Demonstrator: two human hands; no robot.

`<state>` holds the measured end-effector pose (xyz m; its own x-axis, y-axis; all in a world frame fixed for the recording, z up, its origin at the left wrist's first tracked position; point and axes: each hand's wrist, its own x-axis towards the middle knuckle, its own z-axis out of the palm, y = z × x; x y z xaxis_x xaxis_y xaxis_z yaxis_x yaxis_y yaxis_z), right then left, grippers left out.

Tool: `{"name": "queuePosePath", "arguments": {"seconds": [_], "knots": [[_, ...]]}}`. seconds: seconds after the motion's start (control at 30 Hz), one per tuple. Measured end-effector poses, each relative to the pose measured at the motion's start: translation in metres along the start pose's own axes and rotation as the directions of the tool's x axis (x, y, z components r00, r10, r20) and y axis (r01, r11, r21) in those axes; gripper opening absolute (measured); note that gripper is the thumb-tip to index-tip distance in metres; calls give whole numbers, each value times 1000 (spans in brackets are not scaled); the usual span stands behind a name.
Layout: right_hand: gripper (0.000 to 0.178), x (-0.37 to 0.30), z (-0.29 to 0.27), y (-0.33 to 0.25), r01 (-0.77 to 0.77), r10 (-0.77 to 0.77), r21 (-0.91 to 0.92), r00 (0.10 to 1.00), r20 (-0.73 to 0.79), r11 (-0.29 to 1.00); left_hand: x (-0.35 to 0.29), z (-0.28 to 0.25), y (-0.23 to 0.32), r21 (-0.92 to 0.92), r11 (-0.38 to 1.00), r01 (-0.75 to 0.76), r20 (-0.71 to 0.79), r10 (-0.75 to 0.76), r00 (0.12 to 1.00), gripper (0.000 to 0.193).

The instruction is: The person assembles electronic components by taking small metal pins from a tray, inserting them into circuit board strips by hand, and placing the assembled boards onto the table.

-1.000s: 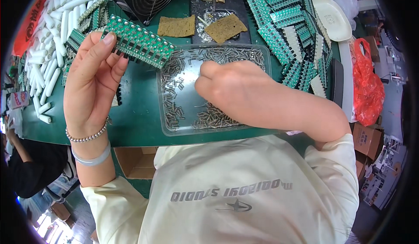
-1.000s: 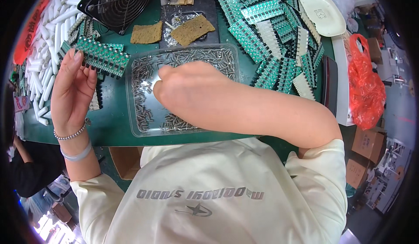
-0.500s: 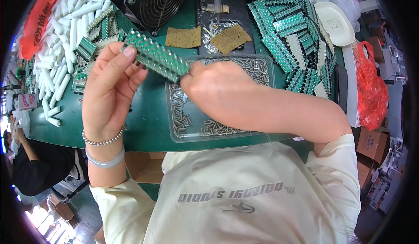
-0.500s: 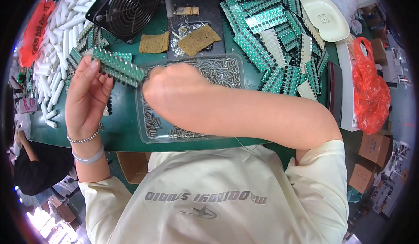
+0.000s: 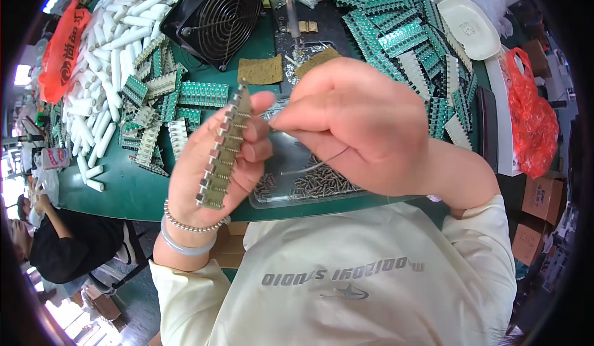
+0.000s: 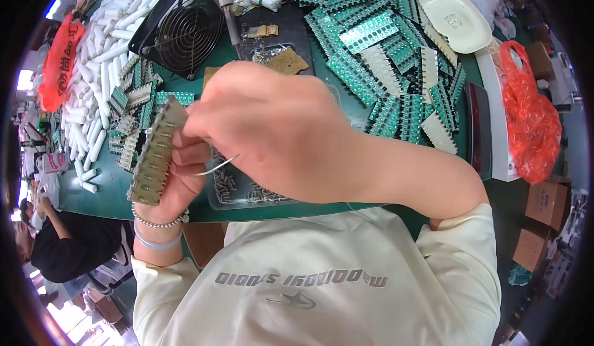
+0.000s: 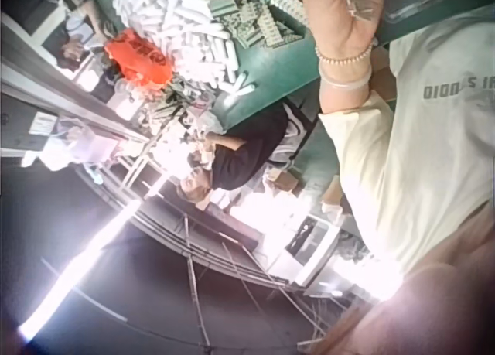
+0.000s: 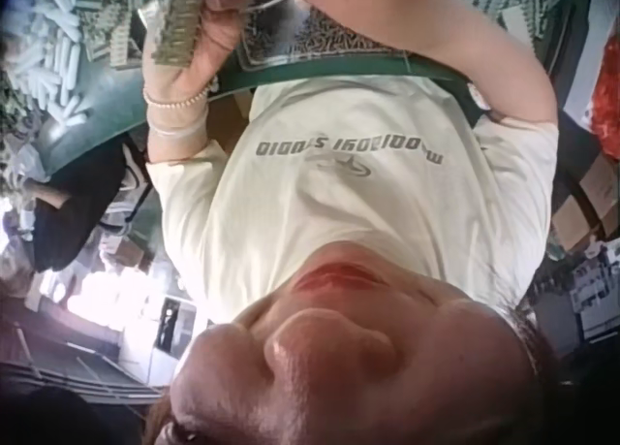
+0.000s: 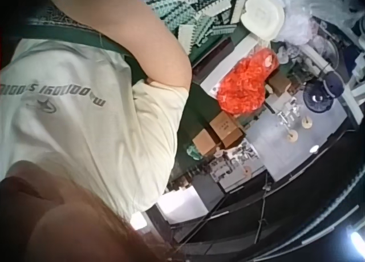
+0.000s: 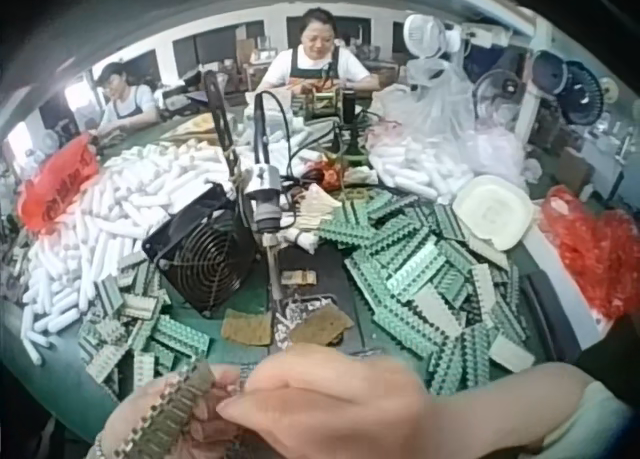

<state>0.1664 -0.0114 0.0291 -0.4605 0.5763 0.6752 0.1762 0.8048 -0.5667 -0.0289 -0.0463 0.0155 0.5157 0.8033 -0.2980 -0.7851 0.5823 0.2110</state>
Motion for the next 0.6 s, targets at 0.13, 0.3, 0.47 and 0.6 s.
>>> {"name": "queuePosePath", "arguments": {"seconds": [0.13, 0.3, 0.47, 0.6], "knots": [[14, 0, 5, 3, 54, -48, 54, 992, -113, 997, 4, -4, -12, 4, 1000, 27, -1, -27, 1000, 35], [17, -2, 3, 6, 48, -41, 73, 995, -96, 996, 8, -2, -16, -23, 996, 91, 0, -91, 996, 24], [18, -3, 3, 4, 47, -37, 93, 993, -109, 995, 8, 3, -17, -4, 995, 104, -25, -104, 994, 22], [18, -1, -2, 3, 22, -14, 80, 995, -100, 997, 8, 5, -16, 111, 992, 65, -6, -64, 998, 21]]}}
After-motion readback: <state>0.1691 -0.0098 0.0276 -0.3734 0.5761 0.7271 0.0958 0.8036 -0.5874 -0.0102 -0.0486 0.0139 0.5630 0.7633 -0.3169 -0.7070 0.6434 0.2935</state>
